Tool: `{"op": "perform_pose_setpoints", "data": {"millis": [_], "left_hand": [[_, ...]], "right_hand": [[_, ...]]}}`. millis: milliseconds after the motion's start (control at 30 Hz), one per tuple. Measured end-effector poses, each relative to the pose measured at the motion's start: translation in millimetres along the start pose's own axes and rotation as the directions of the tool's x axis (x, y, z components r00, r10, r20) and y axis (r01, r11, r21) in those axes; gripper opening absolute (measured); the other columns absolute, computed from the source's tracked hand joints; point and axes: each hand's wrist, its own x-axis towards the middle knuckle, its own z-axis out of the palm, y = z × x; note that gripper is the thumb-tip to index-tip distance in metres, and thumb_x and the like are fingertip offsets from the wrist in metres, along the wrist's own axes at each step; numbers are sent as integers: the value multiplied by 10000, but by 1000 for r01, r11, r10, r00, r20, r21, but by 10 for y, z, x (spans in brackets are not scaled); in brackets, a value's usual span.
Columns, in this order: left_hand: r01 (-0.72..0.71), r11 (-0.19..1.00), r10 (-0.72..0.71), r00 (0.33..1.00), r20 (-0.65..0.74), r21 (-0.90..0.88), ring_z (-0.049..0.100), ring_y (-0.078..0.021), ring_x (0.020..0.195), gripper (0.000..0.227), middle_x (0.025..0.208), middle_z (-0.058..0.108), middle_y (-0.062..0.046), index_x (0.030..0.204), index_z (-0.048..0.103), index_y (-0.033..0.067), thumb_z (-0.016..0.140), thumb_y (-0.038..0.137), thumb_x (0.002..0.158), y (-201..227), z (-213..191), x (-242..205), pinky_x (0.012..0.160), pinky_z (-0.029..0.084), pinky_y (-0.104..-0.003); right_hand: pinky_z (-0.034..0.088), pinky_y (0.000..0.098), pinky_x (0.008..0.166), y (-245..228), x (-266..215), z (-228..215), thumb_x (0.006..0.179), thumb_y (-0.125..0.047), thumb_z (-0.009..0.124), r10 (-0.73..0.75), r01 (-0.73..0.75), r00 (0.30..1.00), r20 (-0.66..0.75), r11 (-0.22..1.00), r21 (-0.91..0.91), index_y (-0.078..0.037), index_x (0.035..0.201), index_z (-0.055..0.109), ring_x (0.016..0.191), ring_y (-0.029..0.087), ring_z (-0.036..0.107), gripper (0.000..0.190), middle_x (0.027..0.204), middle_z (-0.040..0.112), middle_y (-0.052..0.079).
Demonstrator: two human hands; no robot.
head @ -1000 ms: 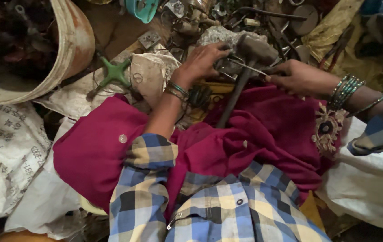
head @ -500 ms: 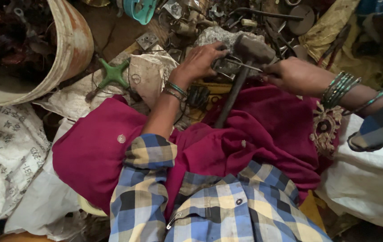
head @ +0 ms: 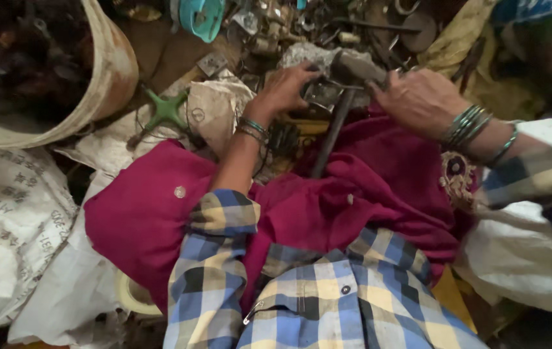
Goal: The person sits cross-legged on the floor and uses a hammer and screwdriver to strike and pry apart metal parts. They handle several small metal components, including a teal-colored plastic piece, and place them on a stone block or into a bucket.
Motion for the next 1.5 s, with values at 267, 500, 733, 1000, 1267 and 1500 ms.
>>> {"op": "perform_pose_setpoints", "data": {"millis": [267,500,733,1000,1267,1500], "left_hand": [[-47,982,12,982,-188,-183,595,-376,1265,895,1428,557,-206,1451,541,54,967,234,684,285,-200,-146,1071,499,-426],[-229,940,116,911,-396,-253,612,-381,1269,843,1370,621,-243,1403,587,25,1009,238,705,980,-689,-369,1076,494,-417],[-262,754,-3,916,-402,-603,679,-308,1205,802,1302,683,-185,1399,586,35,943,214,703,1399,-679,-516,1048,561,-400],[-397,-587,-337,912,-233,-705,727,-250,1156,645,1307,710,-133,1375,584,28,497,555,1013,1720,-285,-236,1010,612,-376],[-352,-618,-441,895,-61,-703,740,-235,870,644,1048,739,-137,1220,638,22,477,628,1074,1576,-189,-171,773,623,-368],[-352,-679,-523,848,87,-644,735,-254,720,660,878,738,-130,1034,669,29,519,672,1029,1356,29,-36,702,644,-413]], "right_hand": [[526,435,584,-386,-282,251,980,-270,665,335,-126,844,-419,883,452,-160,1304,694,706,297,680,344,828,699,118],[335,236,431,-748,-361,286,997,-255,759,694,236,712,110,-383,893,-50,1216,686,504,42,434,309,692,552,-49],[334,205,380,-696,-208,125,1001,-227,729,660,388,745,93,-543,745,-42,1133,671,451,27,449,234,689,585,-30],[354,194,438,-1103,-60,13,1023,-163,620,592,540,783,190,-799,264,-98,1084,671,499,25,440,103,933,734,50],[325,188,436,-1189,-5,148,1052,-174,624,478,448,845,238,-877,174,-72,1131,637,510,29,423,129,937,720,57],[429,195,521,-1146,-354,93,992,-103,653,446,173,879,166,-625,761,-73,1440,534,614,45,520,465,812,557,-25]]}}
